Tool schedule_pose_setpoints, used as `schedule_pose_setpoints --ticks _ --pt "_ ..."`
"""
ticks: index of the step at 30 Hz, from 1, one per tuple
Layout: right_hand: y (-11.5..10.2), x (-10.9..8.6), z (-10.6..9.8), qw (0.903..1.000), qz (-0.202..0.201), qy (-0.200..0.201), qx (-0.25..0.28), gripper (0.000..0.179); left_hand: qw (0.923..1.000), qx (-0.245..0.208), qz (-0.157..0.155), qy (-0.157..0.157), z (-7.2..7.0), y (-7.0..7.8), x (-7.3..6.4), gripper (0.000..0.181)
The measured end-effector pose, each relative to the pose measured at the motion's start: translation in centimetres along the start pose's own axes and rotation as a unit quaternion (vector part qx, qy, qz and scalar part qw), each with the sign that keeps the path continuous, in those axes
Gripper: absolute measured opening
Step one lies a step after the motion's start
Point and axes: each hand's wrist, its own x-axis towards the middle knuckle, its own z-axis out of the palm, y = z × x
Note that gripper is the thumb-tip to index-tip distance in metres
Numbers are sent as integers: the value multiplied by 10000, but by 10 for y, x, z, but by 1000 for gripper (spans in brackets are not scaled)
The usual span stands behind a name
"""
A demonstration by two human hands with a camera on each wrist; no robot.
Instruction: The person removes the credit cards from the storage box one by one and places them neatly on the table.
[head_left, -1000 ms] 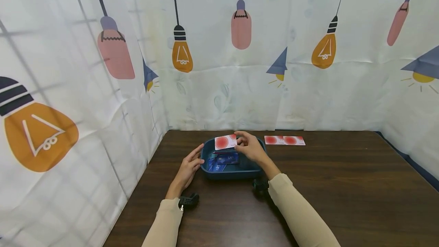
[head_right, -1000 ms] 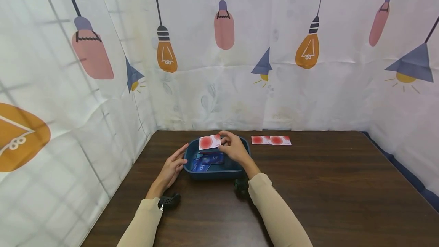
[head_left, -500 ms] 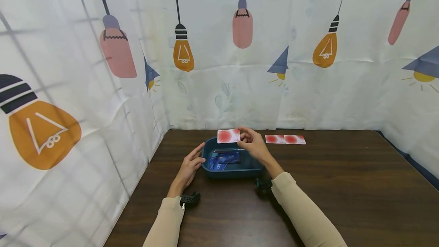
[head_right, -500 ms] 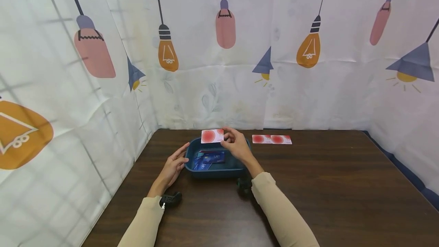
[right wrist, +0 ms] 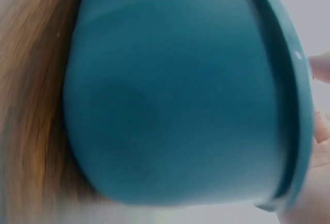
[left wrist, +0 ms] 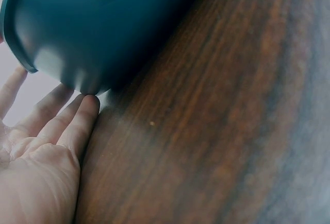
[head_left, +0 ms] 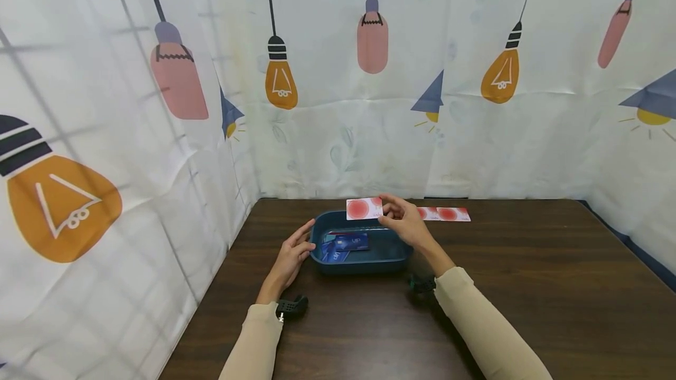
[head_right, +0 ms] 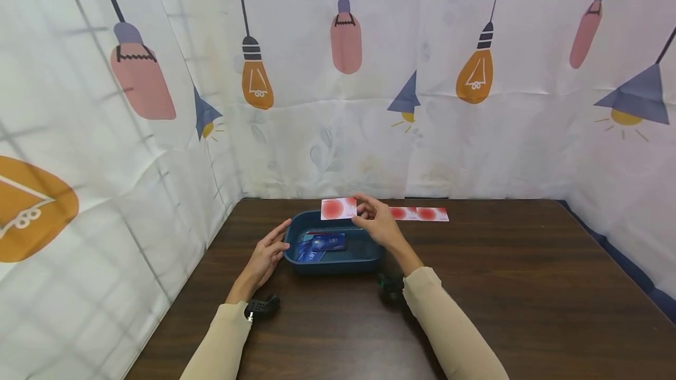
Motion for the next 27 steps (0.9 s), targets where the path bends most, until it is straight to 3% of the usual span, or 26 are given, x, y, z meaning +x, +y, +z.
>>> schedule_pose_setpoints --ticks 16,27 --pt "0 -21 -39 9989 108 142 -426 59 10000 4 -25 -22 1 2 1 63" --pt "6 -33 -59 9993 116 234 -269 59 10000 72 -4 -21 0 1 0 63"
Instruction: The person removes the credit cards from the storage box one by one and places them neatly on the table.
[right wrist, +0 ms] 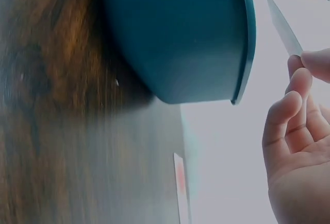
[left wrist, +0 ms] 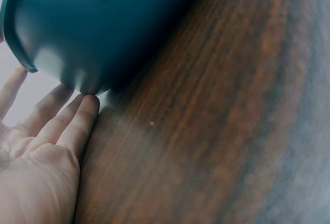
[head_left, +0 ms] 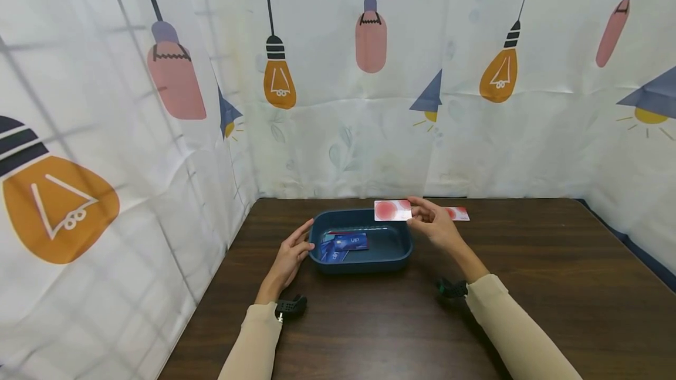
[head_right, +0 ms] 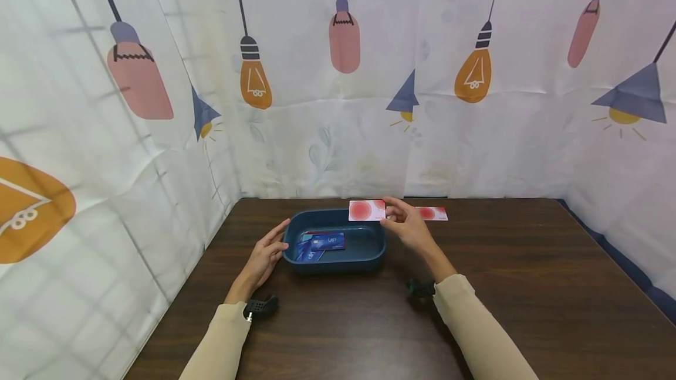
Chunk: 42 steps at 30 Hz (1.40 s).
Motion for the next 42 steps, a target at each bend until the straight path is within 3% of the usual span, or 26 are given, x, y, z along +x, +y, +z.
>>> schedule_pose_setpoints --ticks 5,19,25,42 --pt "3 -2 -8 9999 -3 113 -116 59 10000 -3 13 16 0 -1 0 62" --pt "9 -4 -28 9992 288 140 219 61 10000 -31 2 23 0 1 0 63" --pt "13 -4 -35 9991 271 329 52 60 10000 -34 32 -16 0 0 0 63" --pt "24 -9 -59 9952 809 529 144 66 9999 -86 45 -46 -1 -1 1 63"
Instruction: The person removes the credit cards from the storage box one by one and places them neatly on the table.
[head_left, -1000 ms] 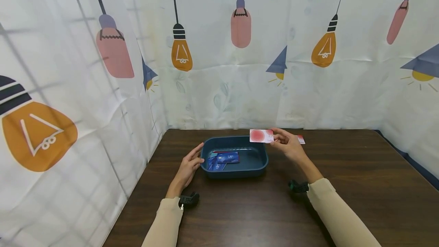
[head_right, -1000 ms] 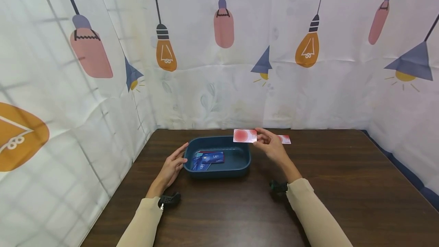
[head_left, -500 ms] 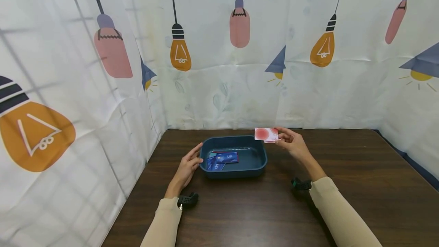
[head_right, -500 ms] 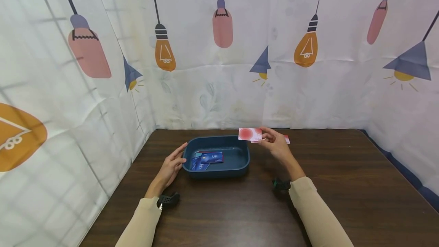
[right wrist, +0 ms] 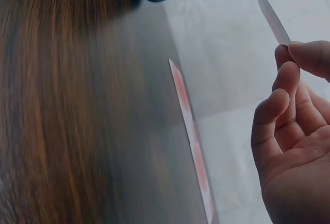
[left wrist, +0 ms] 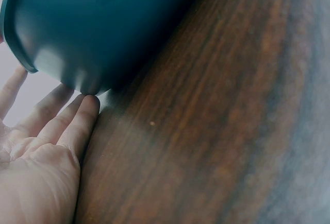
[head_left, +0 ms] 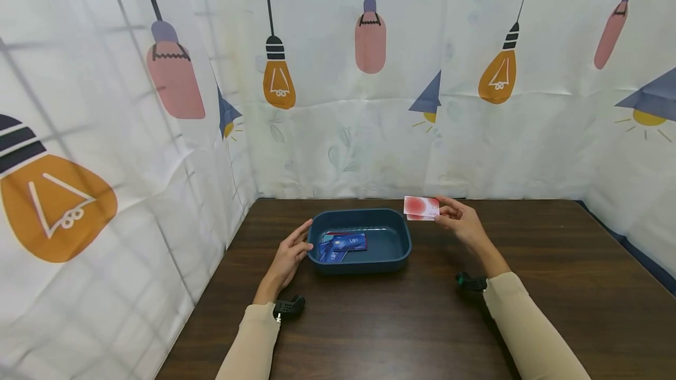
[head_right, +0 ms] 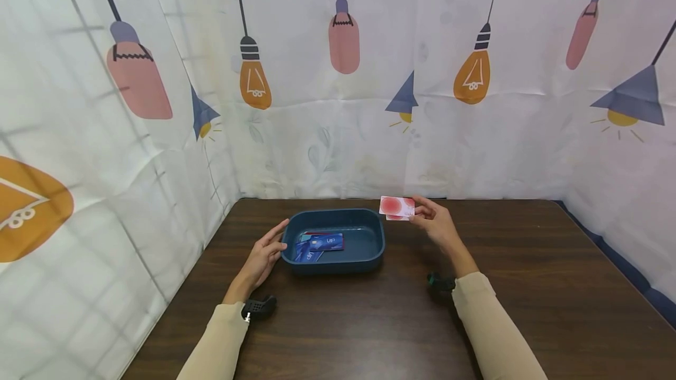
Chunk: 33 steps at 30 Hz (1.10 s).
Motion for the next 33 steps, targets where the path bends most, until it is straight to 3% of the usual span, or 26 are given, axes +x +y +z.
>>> schedule_pose_setpoints --ticks 17,24,27,33 --pt "19 -1 -13 9960 472 -22 -763 63 9999 77 -66 50 0 1 -1 62" --pt "22 -1 -15 9930 644 -196 -974 61 10000 27 -47 58 1 1 0 63" --pt "14 -4 -14 9903 817 -313 -1081 60 10000 16 -20 41 1 0 0 62" --pt "29 0 -17 9875 781 -453 -1292 61 10000 17 30 45 1 0 -1 62"
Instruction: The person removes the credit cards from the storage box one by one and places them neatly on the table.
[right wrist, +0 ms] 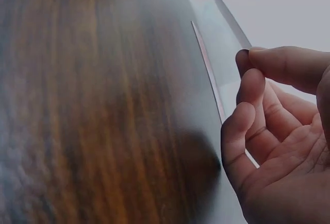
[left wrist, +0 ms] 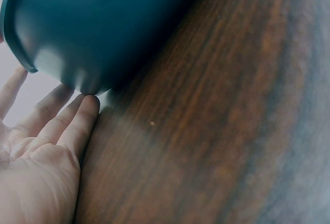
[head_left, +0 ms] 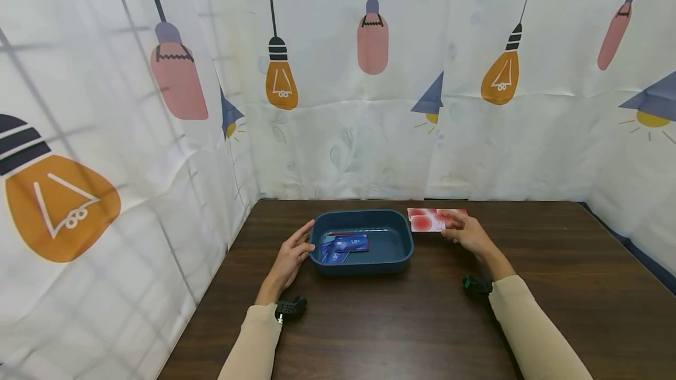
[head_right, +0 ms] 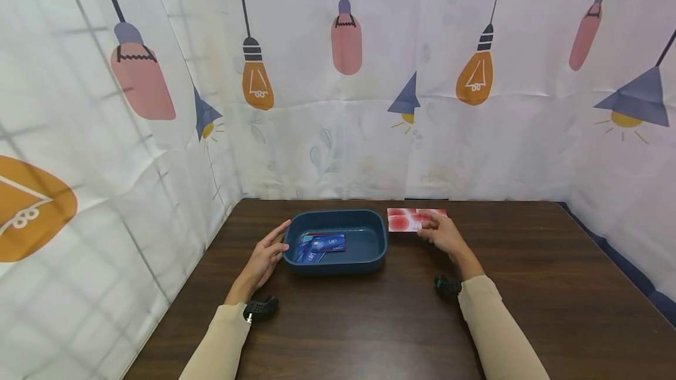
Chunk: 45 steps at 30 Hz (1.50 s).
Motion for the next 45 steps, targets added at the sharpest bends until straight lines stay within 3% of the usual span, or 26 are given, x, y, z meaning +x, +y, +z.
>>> schedule_pose_setpoints --ticks 24,32,45 --pt "4 5 6 9988 181 -246 -376 59 10000 -18 -12 19 0 0 -1 64" --pt "-3 6 9 9941 -50 -119 -1075 56 9999 43 -85 139 1 0 0 62" --pt "-1 11 5 9863 -219 -241 -1617 54 9999 37 -80 90 0 1 0 63"
